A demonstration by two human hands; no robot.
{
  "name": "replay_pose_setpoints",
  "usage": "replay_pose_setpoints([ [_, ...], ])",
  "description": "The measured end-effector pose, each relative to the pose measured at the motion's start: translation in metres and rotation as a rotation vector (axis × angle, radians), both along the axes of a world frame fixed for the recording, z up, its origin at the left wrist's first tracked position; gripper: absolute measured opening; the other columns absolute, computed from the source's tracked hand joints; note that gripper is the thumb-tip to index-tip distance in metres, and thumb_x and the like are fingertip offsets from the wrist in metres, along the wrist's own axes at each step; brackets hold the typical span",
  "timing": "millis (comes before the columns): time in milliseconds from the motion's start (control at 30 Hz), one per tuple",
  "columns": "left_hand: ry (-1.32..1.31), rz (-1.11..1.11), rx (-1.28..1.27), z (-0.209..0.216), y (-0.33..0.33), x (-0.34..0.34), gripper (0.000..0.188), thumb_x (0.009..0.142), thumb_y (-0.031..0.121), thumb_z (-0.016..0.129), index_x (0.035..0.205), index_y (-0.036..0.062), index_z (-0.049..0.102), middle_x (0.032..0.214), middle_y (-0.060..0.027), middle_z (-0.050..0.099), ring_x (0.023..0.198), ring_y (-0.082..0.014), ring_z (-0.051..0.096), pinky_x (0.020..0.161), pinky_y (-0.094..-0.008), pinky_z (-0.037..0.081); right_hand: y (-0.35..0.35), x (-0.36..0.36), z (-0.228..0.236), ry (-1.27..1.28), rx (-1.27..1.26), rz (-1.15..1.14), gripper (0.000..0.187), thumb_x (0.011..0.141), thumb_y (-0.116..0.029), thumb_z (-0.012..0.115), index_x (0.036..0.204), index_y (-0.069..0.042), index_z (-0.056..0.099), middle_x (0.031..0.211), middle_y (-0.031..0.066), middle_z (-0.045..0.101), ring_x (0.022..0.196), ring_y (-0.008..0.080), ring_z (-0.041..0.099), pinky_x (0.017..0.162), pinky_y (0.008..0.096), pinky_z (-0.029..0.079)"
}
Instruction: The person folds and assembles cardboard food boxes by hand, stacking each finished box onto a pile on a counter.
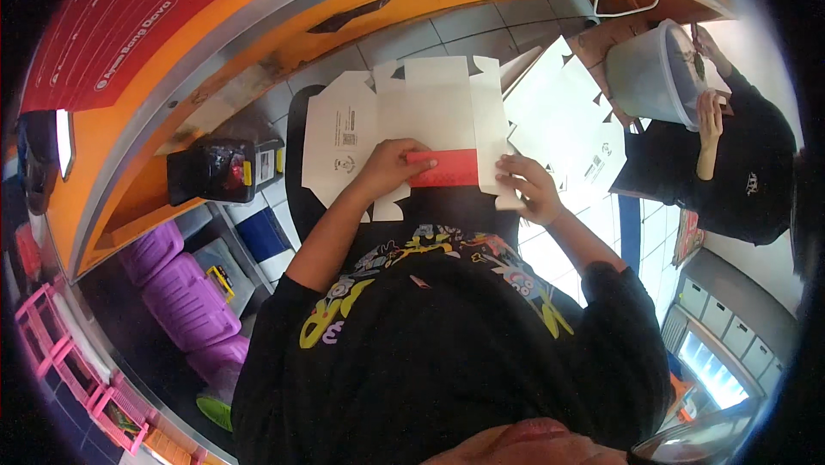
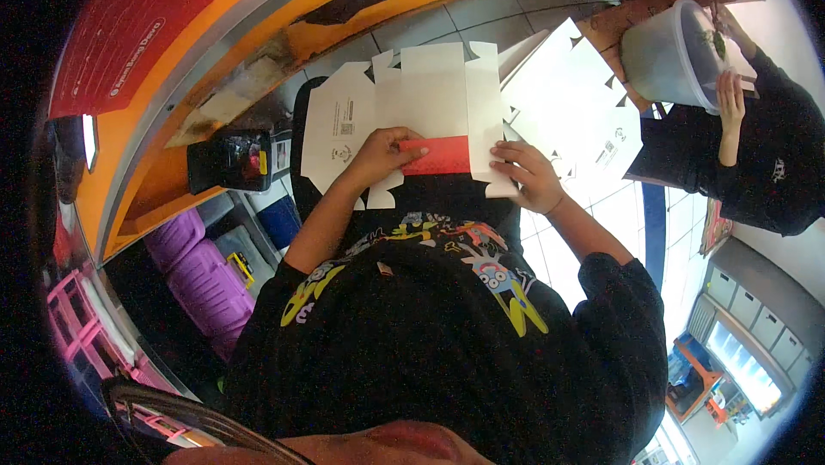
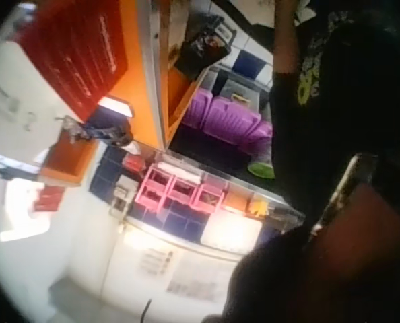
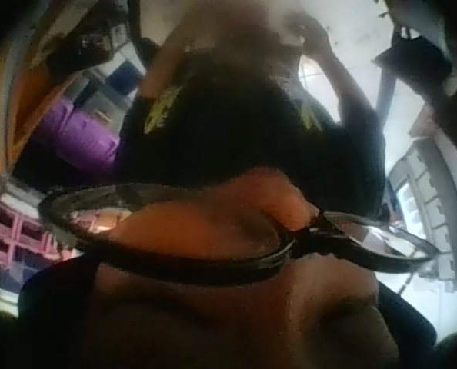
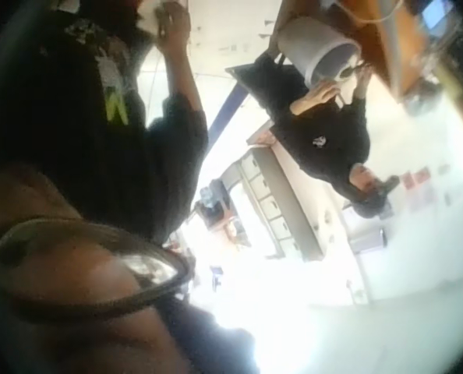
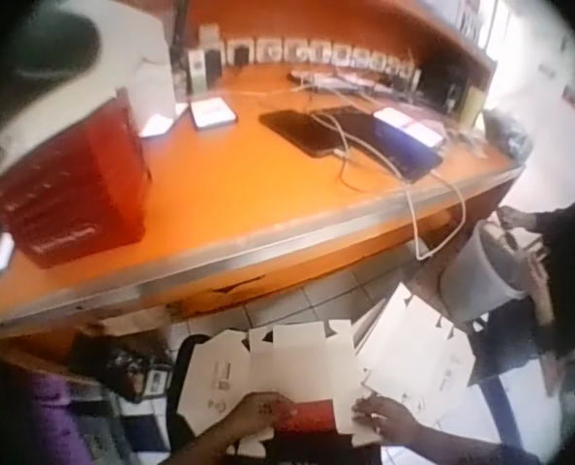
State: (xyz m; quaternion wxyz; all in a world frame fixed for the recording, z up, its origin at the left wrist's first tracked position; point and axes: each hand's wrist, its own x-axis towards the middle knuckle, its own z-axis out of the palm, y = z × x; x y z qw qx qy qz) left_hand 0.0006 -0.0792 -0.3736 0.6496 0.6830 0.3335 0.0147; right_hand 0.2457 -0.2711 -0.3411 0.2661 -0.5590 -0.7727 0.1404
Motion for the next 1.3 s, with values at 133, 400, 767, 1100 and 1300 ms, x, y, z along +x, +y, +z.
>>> replay_pose_setpoints([
  [133,0.029,0.011,-0.064,0.003,0.002,-0.001,0.025,0.083,0.023,0.073,0.095,0.0016,0.069,0.074,-0.0037,0.066,0.064,-0.0088,0.059,0.060,-0.0254,0.047,0.003,-0.012,-0.005,0.226,-0.054,-0.246,0.021,0.068,-0.008,0.077,0.084,-0.005,0.063,0.100,0.0103,0.061,0.089,0.0240,0.060,0.075,0.0338,0.048],
  [400,0.035,0.053,-0.169,0.004,0.005,-0.001,0.024,0.083,0.020,0.073,0.096,0.0011,0.068,0.073,-0.0052,0.066,0.063,-0.0096,0.060,0.060,-0.0253,0.049,0.005,-0.015,-0.023,0.920,-0.556,-0.761,0.035,0.076,-0.008,0.072,0.103,-0.004,0.050,0.082,0.0031,0.051,0.074,0.0140,0.051,0.067,0.0279,0.043],
  [767,0.101,-0.004,-0.031,-0.003,0.007,0.000,0.033,0.081,0.031,0.075,0.094,0.0020,0.068,0.071,-0.0063,0.065,0.059,-0.0111,0.058,0.058,-0.0282,0.047,0.031,-0.028,0.013,0.345,-0.087,-0.563,0.026,0.075,-0.012,0.079,0.082,0.003,0.059,0.087,0.0097,0.047,0.078,0.0218,0.049,0.066,0.0307,0.044],
  [1100,-0.010,0.046,-0.112,-0.002,0.008,-0.005,0.035,0.082,0.035,0.074,0.094,0.0025,0.068,0.073,-0.0043,0.064,0.065,-0.0100,0.056,0.061,-0.0267,0.046,0.026,-0.041,-0.013,0.089,0.179,-0.669,0.015,0.086,-0.006,0.066,0.092,-0.001,0.053,0.098,0.0124,0.051,0.088,0.0240,0.054,0.078,0.0365,0.045],
  [1300,-0.105,0.262,-0.352,0.057,0.003,-0.001,0.027,0.084,0.031,0.072,0.096,0.0075,0.068,0.076,0.0026,0.060,0.062,-0.0074,0.051,0.052,-0.0225,0.039,0.063,-0.042,0.040,0.136,0.422,-0.180,0.026,0.080,-0.017,0.069,0.091,-0.007,0.048,0.100,0.0148,0.056,0.100,0.0327,0.055,0.088,0.0512,0.042],
])
